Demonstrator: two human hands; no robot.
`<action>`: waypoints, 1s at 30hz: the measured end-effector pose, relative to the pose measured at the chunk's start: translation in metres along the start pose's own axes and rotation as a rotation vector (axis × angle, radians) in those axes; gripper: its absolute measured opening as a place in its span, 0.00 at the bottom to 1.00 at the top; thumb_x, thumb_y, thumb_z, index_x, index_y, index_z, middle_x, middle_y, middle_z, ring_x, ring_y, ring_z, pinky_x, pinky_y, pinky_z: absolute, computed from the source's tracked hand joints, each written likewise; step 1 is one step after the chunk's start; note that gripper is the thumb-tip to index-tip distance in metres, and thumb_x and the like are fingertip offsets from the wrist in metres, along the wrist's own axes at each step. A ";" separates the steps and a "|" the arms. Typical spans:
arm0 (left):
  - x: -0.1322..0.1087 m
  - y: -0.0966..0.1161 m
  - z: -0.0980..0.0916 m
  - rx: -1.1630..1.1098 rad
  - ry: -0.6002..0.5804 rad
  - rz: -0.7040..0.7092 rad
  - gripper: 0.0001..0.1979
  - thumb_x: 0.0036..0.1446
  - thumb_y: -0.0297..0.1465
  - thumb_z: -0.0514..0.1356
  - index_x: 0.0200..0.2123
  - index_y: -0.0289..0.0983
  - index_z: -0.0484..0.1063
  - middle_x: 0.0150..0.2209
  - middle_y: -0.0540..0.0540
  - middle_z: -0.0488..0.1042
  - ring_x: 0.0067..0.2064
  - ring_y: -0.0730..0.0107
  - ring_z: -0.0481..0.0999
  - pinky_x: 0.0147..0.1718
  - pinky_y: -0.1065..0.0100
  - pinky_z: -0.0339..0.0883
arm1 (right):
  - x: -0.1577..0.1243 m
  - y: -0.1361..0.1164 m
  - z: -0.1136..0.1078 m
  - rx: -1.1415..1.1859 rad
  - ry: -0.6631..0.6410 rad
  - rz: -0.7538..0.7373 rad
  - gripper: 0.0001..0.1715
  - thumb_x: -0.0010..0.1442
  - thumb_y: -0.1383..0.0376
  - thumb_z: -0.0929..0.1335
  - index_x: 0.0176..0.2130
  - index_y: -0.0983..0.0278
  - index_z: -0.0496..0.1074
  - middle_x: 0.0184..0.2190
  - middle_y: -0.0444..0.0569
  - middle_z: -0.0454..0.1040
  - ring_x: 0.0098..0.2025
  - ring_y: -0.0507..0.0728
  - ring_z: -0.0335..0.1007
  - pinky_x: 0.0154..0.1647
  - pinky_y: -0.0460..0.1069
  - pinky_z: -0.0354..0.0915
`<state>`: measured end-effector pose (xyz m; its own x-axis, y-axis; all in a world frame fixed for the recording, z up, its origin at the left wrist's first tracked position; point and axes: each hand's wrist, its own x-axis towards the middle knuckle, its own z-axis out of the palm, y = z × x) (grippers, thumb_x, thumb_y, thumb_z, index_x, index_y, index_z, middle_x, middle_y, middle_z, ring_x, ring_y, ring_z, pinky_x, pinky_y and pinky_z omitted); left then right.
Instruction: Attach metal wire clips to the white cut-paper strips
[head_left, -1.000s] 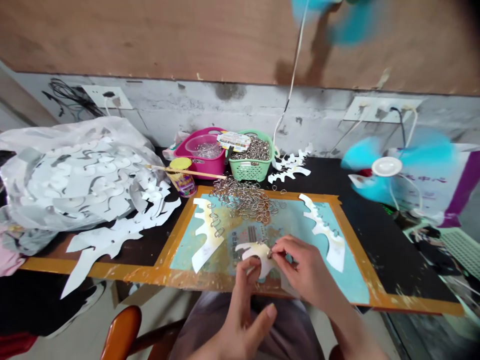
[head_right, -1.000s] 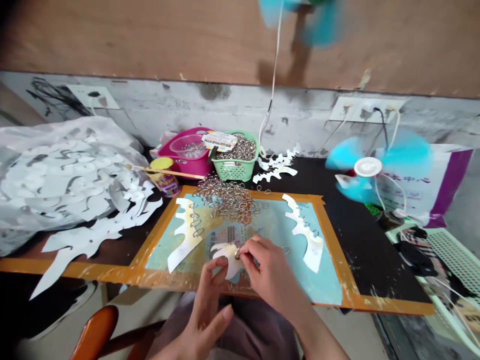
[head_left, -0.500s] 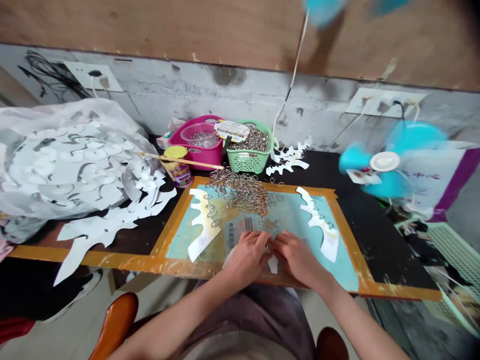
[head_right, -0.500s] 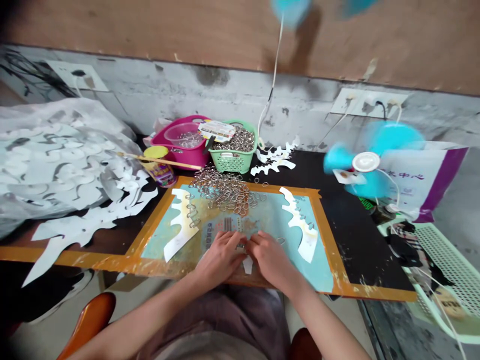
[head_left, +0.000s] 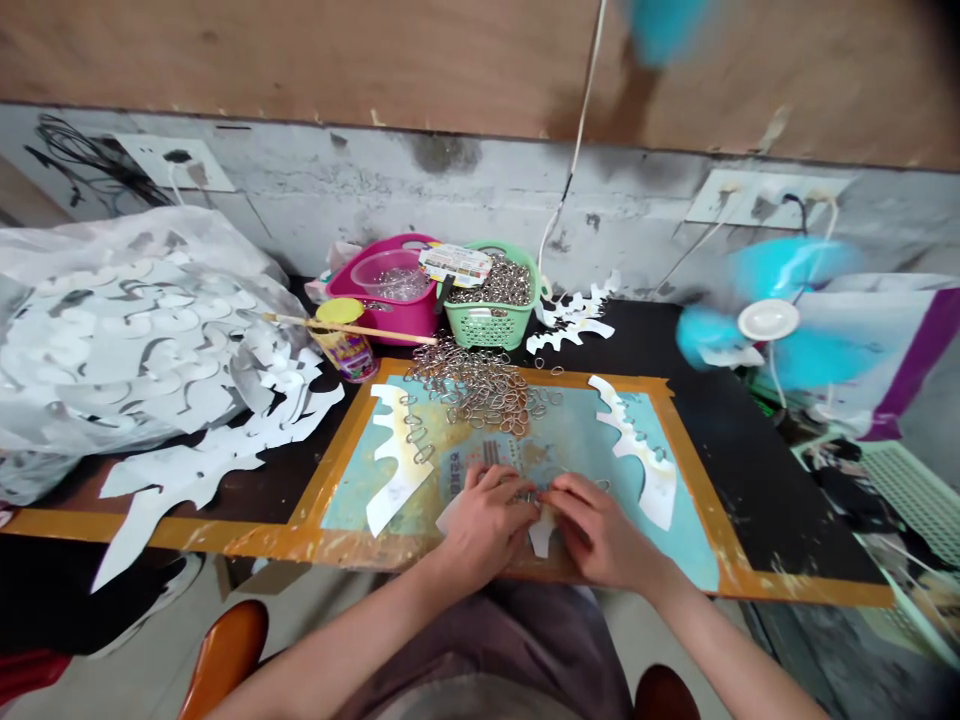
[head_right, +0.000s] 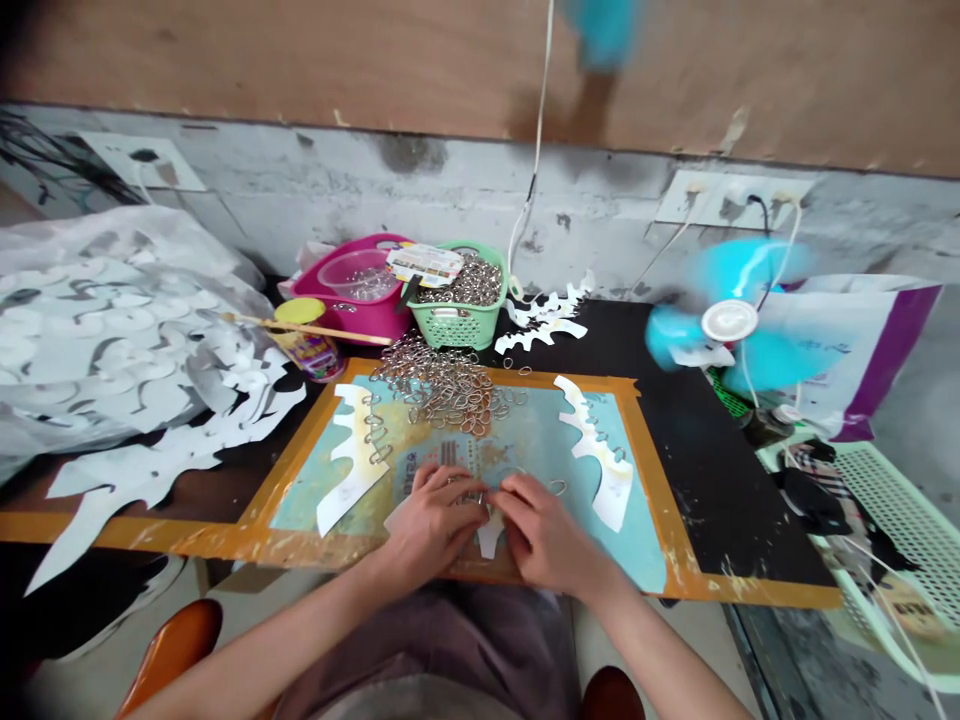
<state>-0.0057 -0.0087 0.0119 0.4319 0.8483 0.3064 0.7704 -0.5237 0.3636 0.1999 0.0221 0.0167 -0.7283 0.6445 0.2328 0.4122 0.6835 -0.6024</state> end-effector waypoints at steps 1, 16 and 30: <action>-0.001 0.000 0.001 0.022 0.020 0.012 0.08 0.63 0.28 0.59 0.34 0.43 0.78 0.50 0.47 0.77 0.52 0.57 0.69 0.51 0.51 0.55 | 0.002 0.001 -0.002 -0.023 -0.018 -0.011 0.21 0.62 0.78 0.61 0.50 0.63 0.70 0.46 0.54 0.68 0.48 0.60 0.66 0.49 0.55 0.68; -0.003 -0.002 0.000 0.035 -0.012 0.052 0.10 0.66 0.29 0.56 0.43 0.45 0.76 0.41 0.48 0.81 0.50 0.58 0.70 0.57 0.46 0.48 | -0.018 0.010 0.005 -0.320 -0.094 -0.134 0.17 0.66 0.74 0.61 0.52 0.67 0.70 0.43 0.57 0.70 0.46 0.63 0.66 0.49 0.58 0.69; -0.005 0.003 0.006 0.145 -0.021 0.089 0.08 0.64 0.28 0.57 0.42 0.42 0.76 0.40 0.46 0.79 0.46 0.57 0.72 0.55 0.47 0.52 | -0.022 0.007 0.009 -0.039 0.078 -0.094 0.27 0.66 0.74 0.59 0.62 0.63 0.56 0.47 0.58 0.74 0.51 0.64 0.70 0.50 0.60 0.71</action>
<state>-0.0030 -0.0140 0.0056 0.5101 0.8012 0.3127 0.7874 -0.5813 0.2049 0.2142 0.0097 0.0003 -0.7208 0.6006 0.3461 0.3660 0.7538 -0.5457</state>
